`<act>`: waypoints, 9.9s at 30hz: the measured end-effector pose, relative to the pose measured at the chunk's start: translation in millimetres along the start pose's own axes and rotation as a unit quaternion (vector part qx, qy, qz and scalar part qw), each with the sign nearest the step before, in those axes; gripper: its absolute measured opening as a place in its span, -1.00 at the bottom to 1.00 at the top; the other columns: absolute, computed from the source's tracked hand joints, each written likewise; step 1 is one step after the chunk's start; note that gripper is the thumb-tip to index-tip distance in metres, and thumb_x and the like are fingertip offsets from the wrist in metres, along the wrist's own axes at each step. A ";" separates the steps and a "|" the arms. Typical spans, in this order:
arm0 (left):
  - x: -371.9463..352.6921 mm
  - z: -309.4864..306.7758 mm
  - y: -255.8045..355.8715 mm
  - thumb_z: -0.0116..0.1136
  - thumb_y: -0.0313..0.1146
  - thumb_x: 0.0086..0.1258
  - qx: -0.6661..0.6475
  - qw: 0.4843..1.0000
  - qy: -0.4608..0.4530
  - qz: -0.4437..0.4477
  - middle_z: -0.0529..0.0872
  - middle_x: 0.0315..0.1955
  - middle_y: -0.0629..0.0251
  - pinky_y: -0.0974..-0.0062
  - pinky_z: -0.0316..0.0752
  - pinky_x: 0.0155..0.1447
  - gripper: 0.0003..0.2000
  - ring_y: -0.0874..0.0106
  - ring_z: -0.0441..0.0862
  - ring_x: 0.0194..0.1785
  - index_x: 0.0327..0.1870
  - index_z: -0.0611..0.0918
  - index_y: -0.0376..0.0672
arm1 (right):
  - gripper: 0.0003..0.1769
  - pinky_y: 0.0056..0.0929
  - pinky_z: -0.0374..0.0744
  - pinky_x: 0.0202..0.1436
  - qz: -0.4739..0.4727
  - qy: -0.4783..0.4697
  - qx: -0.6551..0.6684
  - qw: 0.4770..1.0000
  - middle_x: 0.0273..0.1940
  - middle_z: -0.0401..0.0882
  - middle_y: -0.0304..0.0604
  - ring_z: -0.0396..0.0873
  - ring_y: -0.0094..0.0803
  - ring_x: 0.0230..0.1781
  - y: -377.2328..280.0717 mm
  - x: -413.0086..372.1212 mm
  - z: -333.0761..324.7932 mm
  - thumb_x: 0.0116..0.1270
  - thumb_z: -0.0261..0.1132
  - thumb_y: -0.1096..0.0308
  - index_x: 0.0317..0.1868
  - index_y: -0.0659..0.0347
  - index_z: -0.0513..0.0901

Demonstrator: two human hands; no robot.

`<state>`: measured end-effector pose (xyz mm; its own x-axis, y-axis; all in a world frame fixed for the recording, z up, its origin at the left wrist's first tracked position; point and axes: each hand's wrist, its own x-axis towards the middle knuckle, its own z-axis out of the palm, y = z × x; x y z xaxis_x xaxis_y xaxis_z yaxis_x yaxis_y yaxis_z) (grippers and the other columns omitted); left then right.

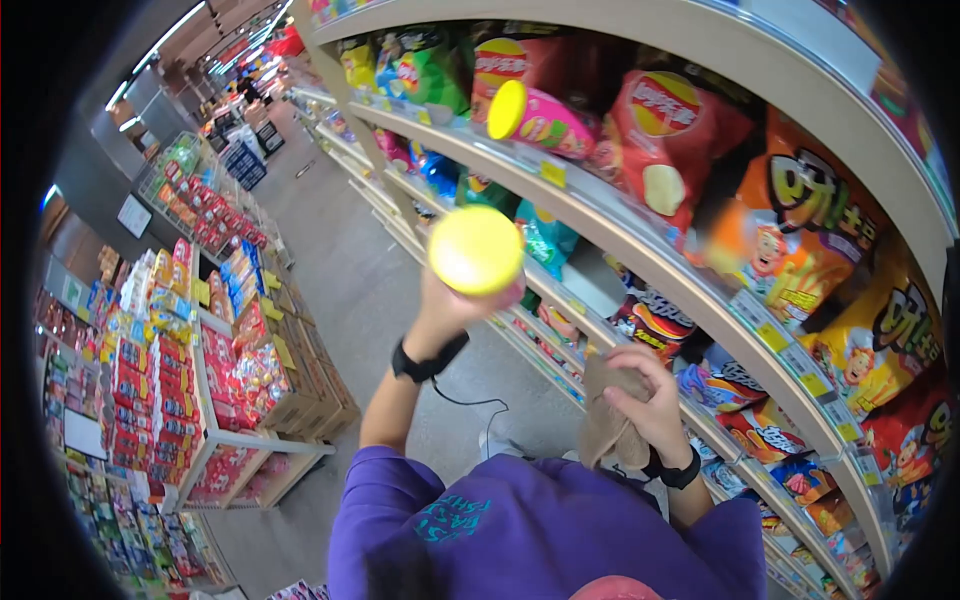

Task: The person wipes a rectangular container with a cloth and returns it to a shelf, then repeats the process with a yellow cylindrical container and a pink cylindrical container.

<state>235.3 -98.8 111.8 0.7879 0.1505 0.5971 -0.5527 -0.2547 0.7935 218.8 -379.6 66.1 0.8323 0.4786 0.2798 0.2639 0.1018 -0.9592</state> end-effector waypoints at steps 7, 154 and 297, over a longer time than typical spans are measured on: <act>-78.4 -28.0 -8.8 0.51 -0.30 -0.31 0.226 0.970 -0.027 0.087 0.58 -0.11 0.11 0.31 0.48 0.00 -0.28 0.14 0.56 -0.07 0.02 0.47 -0.22 | -0.57 -0.36 0.53 -0.03 -0.257 0.009 -0.216 0.942 -0.05 0.54 -0.05 0.57 -0.19 -0.14 -52.9 69.9 99.3 -0.09 0.33 0.52 -0.09 0.30 0.60; 352.1 -1005.5 -514.8 0.53 -0.15 -0.11 0.100 0.929 0.353 0.050 0.41 0.05 0.13 0.25 0.38 0.18 -0.17 0.25 0.41 0.17 0.19 0.28 -0.16 | -0.63 -0.43 0.47 0.07 0.155 -0.356 0.238 0.890 -0.04 0.53 -0.13 0.49 -0.40 -0.01 322.8 1004.4 965.3 0.19 0.24 0.48 0.04 0.28 0.46; -58.3 436.1 417.6 0.29 -0.15 0.07 -0.481 0.701 -0.365 0.380 0.66 -0.35 0.03 0.38 0.52 -0.16 -0.58 0.24 0.64 -0.26 -0.19 0.59 -0.34 | -0.57 -0.53 0.48 0.04 -0.197 0.719 -0.196 0.637 -0.03 0.54 -0.14 0.52 -0.48 -0.03 -226.6 -305.4 -37.1 0.22 0.11 0.48 0.12 0.38 0.43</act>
<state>77.0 -630.4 357.1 -0.0979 -0.2973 0.9498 -0.5380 0.8187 0.2008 -77.0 -581.1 199.6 0.1766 -0.8387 0.5152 0.4569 -0.3938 -0.7976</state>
